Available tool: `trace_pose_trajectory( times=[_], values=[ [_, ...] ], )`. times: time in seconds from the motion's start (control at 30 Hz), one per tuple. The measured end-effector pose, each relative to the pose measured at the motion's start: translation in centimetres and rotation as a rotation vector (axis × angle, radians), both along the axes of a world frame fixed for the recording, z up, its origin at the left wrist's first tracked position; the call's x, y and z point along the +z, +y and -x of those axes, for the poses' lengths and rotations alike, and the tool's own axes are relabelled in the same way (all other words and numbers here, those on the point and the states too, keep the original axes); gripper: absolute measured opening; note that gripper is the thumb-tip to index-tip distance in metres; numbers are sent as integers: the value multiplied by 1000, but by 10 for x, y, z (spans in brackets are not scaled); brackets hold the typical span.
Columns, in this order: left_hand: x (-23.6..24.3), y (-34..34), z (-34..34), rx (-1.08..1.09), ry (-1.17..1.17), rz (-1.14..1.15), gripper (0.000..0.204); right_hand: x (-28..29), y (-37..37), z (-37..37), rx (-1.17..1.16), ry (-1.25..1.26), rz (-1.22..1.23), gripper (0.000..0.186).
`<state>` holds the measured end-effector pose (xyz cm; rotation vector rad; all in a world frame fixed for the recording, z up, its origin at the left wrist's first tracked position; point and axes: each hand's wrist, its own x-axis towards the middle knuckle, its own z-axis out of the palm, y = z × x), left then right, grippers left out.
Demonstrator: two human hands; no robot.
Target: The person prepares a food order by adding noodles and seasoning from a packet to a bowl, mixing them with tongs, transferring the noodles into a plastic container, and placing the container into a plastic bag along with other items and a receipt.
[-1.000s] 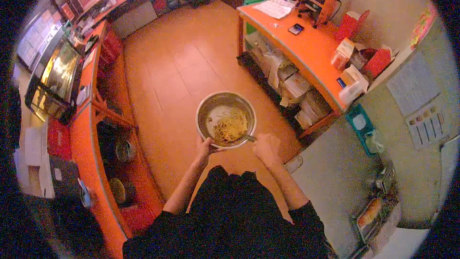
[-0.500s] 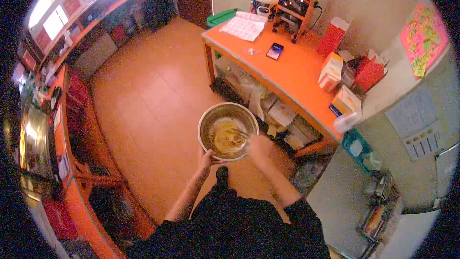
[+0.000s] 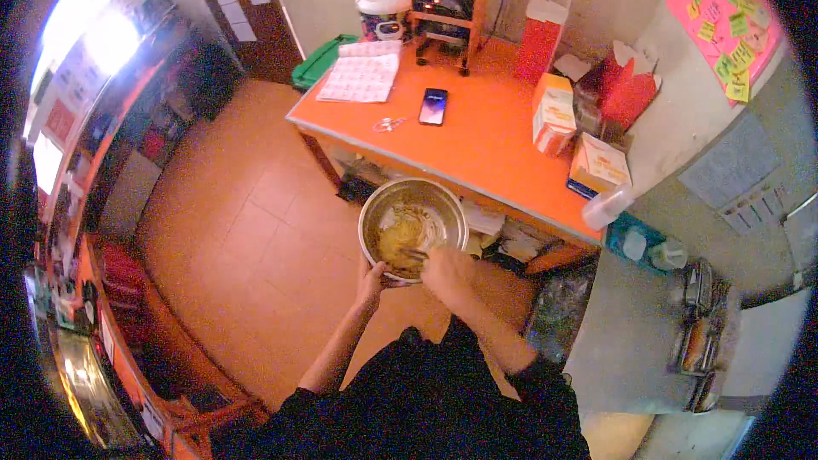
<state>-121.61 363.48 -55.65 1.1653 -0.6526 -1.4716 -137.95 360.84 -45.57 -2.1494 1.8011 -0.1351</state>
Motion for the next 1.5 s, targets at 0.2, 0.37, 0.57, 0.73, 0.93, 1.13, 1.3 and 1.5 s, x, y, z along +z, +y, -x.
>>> trace_pose_trajectory(
  times=[0.2,0.37,0.57,0.73,0.93,1.13,1.3,1.5],
  values=[
    [2,-67,22,-52,41,-3,64,-22,-66,55,-215,-30,102,17],
    [5,-129,68,16,34,31,65,-22,-101,69,-42,-146,-57,21],
    [3,-187,66,97,15,-25,66,-23,-249,213,-307,-227,477,30],
    [7,-219,58,219,17,-1,66,-72,-352,304,-729,6,383,67],
    [16,-193,24,385,-77,-123,60,-92,-380,334,-733,-363,200,51],
    [11,-154,-26,626,-40,-44,56,-26,-389,341,-493,-1693,-413,45],
    [0,-90,-84,860,25,-90,55,70,-277,147,-283,-1284,618,38],
    [-7,-18,-145,1118,171,107,62,-101,-368,84,294,-1150,350,59]
  ],
)
